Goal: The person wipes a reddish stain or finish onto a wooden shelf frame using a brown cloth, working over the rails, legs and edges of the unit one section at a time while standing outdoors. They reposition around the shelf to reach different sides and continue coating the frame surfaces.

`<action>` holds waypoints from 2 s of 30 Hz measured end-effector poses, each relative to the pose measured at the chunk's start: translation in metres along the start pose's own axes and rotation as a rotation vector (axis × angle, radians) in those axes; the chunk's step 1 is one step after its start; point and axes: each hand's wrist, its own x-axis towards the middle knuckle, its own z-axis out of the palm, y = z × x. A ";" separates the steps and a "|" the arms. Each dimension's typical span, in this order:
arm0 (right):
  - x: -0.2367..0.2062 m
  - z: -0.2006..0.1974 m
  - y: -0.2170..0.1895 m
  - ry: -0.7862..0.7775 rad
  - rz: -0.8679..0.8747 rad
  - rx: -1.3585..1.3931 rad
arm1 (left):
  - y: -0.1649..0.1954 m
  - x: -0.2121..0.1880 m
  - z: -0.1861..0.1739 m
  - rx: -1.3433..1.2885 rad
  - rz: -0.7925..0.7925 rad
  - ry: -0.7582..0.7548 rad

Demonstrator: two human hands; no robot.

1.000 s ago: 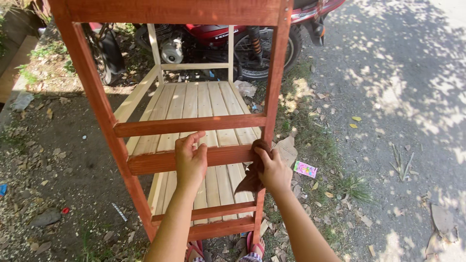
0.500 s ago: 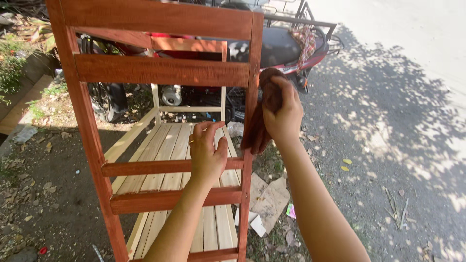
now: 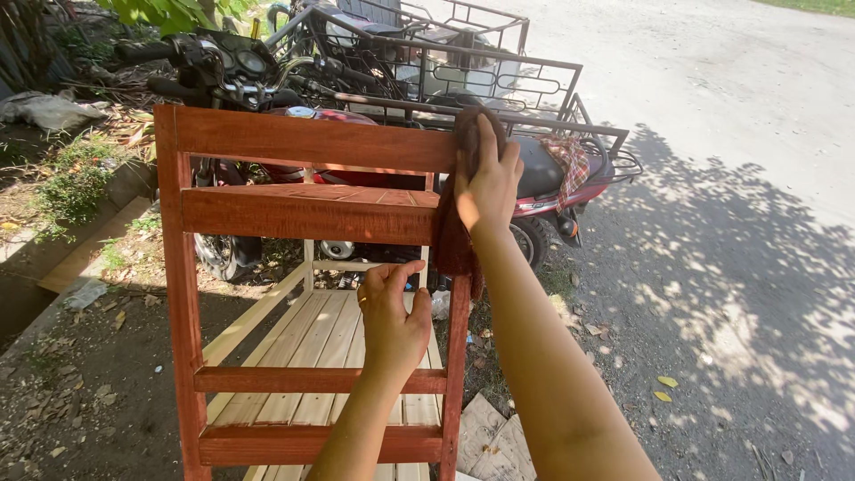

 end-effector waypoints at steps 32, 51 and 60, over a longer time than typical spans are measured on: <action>-0.003 -0.005 -0.005 -0.135 -0.036 -0.083 | -0.006 -0.002 -0.001 0.094 -0.079 0.085; -0.237 -0.046 0.025 -0.208 0.005 -0.090 | -0.013 -0.099 -0.054 0.059 -0.179 -0.066; -0.363 -0.074 0.033 -0.303 0.092 -0.130 | -0.050 -0.193 -0.055 0.059 -0.228 -0.187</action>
